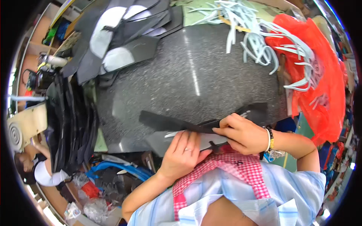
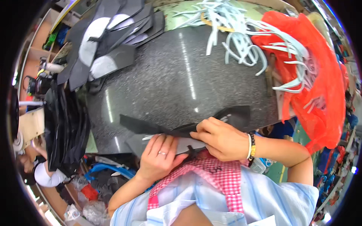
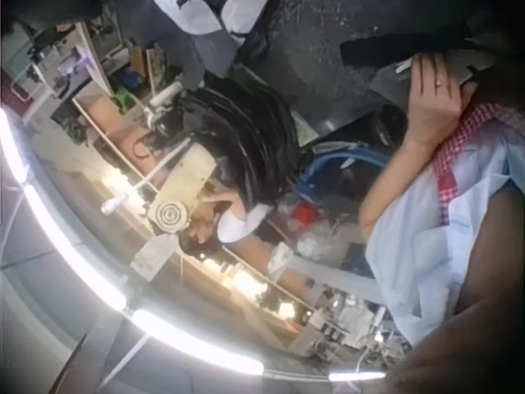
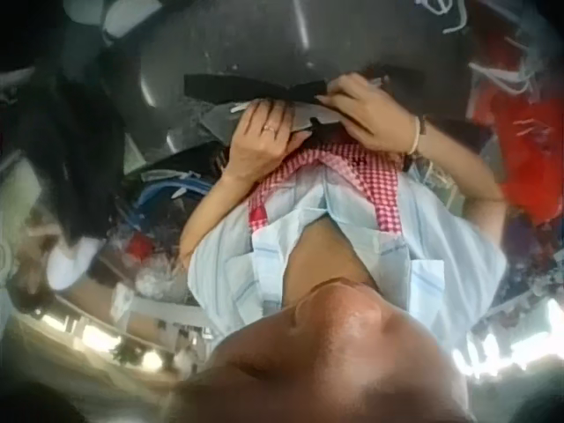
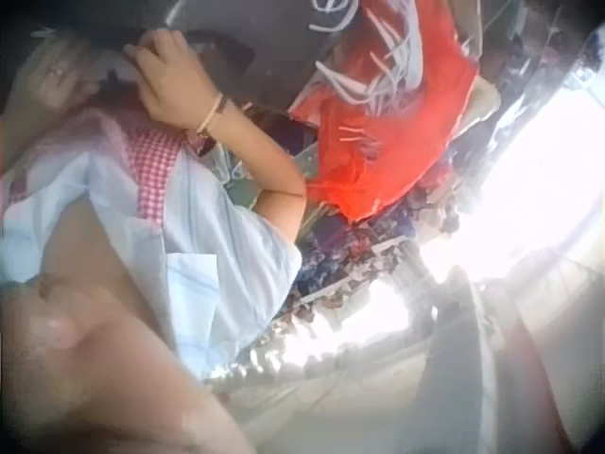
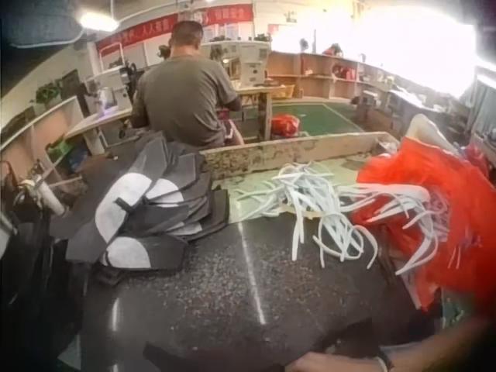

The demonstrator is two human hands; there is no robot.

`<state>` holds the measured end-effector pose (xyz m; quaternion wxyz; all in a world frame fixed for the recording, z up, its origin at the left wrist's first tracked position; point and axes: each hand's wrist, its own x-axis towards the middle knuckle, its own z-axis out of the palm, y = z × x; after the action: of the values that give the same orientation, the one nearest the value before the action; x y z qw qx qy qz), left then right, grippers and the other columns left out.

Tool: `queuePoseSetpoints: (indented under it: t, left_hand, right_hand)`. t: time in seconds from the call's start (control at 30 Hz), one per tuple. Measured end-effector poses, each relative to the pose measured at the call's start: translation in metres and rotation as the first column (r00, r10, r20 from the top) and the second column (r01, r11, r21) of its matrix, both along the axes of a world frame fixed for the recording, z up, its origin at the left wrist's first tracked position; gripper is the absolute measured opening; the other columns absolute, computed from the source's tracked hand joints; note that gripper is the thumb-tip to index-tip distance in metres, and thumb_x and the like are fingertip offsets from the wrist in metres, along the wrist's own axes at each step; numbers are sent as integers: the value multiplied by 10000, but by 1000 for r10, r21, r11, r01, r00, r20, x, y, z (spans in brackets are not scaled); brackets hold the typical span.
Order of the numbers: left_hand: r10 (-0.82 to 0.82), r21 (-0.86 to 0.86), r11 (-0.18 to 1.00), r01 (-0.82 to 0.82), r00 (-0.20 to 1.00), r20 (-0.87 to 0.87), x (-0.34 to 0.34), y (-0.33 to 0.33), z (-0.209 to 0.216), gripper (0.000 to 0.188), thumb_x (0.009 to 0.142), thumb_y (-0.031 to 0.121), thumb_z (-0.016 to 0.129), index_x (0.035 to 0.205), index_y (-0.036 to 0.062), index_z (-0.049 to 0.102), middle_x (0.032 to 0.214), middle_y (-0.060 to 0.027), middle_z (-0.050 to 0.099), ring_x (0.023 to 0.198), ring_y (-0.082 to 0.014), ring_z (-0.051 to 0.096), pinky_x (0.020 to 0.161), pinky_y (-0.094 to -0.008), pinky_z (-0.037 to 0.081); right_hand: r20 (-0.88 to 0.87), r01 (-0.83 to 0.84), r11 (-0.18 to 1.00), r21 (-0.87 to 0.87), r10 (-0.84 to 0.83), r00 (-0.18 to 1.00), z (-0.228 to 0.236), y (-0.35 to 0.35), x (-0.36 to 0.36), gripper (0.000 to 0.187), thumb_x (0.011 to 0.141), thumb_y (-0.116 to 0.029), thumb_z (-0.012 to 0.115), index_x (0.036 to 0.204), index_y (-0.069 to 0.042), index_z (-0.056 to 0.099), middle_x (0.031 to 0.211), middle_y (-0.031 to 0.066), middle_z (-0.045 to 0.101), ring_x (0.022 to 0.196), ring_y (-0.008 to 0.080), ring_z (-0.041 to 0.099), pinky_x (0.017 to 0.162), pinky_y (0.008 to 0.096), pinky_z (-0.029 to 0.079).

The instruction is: The person applies white reinforcement strips to the edges of black shoe components by hand, pressing them down firmly along the perimeter.

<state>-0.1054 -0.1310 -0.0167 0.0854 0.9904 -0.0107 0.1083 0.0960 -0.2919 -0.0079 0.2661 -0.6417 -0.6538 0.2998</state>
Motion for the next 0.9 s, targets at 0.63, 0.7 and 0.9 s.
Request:
queuePoseSetpoints:
  t: [0.63, 0.7, 0.9]
  left_hand:
    - [86, 169, 977, -129, 967, 240, -43, 47, -13, 324, 725, 79, 639, 1021, -41, 693, 1042, -122, 627, 704, -149, 585, 579, -244, 528]
    - [97, 176, 973, -148, 959, 268, -41, 47, -14, 311, 722, 69, 638, 1008, -38, 700, 1030, -115, 626, 685, -145, 579, 569, -237, 519]
    - [149, 170, 969, -181, 971, 186, -40, 43, -21, 344, 715, 109, 619, 1015, -37, 700, 1047, -119, 635, 750, -162, 592, 591, -244, 514]
  right_hand:
    - [-199, 260, 964, -45, -264, 944, 13, 63, -45, 289, 927, -156, 580, 1156, 11, 639, 1081, 206, 669, 999, 389, 625, 879, 451, 497]
    - [-201, 263, 963, -53, -268, 942, 13, 64, -45, 286, 933, -156, 573, 1155, 12, 639, 1081, 206, 670, 999, 388, 625, 879, 452, 497]
    - [-176, 253, 967, -17, -252, 952, 15, 66, -48, 290, 943, -137, 558, 1183, 7, 635, 1081, 195, 676, 990, 376, 629, 876, 444, 499]
